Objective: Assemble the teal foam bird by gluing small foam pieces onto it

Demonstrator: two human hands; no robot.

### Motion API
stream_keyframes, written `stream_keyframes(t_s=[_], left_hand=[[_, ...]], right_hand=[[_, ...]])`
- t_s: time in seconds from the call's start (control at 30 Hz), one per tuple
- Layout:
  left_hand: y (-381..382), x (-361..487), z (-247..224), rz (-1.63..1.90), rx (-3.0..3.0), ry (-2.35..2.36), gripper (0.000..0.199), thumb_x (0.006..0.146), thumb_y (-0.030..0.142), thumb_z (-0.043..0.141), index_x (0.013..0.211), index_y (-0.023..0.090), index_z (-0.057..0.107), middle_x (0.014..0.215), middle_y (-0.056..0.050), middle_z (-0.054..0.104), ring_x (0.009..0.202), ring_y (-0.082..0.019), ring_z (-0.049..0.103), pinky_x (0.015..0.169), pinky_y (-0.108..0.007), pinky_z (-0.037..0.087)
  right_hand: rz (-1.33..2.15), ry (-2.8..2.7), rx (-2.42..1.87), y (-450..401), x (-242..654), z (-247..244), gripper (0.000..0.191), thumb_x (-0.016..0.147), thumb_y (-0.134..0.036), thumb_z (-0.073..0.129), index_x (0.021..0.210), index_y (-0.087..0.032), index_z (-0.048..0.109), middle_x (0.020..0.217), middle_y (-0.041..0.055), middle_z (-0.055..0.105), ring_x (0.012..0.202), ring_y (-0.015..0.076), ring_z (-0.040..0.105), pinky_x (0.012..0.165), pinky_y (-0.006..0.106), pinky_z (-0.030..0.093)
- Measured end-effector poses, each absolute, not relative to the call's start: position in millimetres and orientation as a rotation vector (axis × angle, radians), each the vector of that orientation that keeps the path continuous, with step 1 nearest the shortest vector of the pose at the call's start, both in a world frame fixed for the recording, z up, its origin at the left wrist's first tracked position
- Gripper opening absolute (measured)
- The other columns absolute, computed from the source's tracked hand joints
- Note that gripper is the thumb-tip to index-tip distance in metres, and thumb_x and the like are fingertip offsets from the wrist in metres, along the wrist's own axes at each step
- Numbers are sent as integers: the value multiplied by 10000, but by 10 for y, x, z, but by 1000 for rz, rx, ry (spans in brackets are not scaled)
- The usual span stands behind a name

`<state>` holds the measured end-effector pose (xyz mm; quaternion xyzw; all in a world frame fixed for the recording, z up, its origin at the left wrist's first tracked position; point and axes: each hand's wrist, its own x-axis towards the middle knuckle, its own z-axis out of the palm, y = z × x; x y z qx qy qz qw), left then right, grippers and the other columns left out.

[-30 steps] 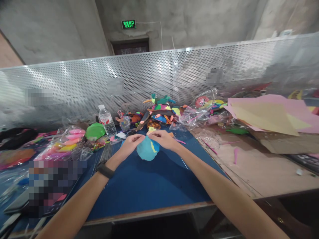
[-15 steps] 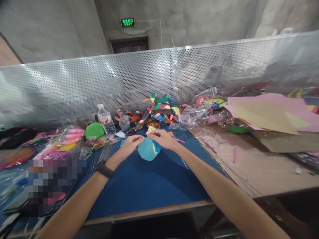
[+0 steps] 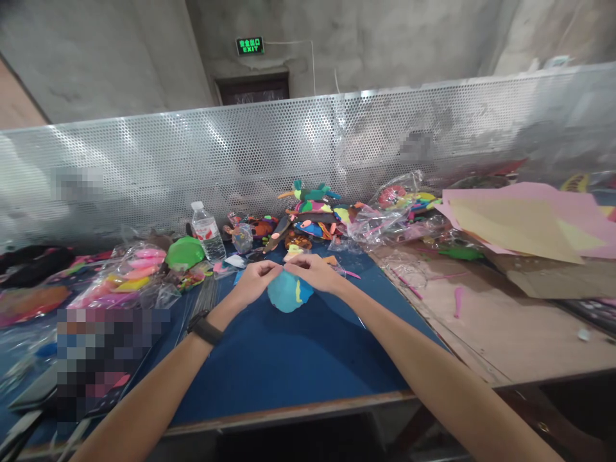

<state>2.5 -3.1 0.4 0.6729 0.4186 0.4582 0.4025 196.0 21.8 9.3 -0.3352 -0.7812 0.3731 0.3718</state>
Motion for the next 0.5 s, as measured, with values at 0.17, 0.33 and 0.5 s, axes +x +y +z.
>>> stream_keyframes(t_s=[0.17, 0.33, 0.5], left_hand=[[-57, 29, 24, 1127, 1679, 1077, 339, 816, 463, 608, 909, 150, 700, 789, -47, 693, 623, -135, 579, 536, -222, 424], [-48, 22, 12, 1099, 1615, 1098, 326, 788, 460, 642, 889, 154, 690, 774, -42, 684, 616, -133, 585, 525, -222, 457], [-26, 16, -13, 1121, 1593, 1081, 347, 785, 463, 652, 936, 153, 688, 832, -61, 693, 644, -139, 602, 527, -223, 475]], right_hand=[[839, -2012, -897, 227, 1975, 111, 411, 849, -521, 536, 866, -145, 700, 766, 39, 626, 669, 140, 509, 584, 253, 382], [869, -1972, -979, 209, 1988, 153, 416, 842, -528, 536, 873, -150, 709, 762, 35, 639, 673, 146, 518, 580, 253, 379], [787, -2016, -994, 201, 1984, 163, 376, 856, -489, 536, 878, -163, 722, 752, 33, 646, 672, 147, 530, 584, 251, 378]])
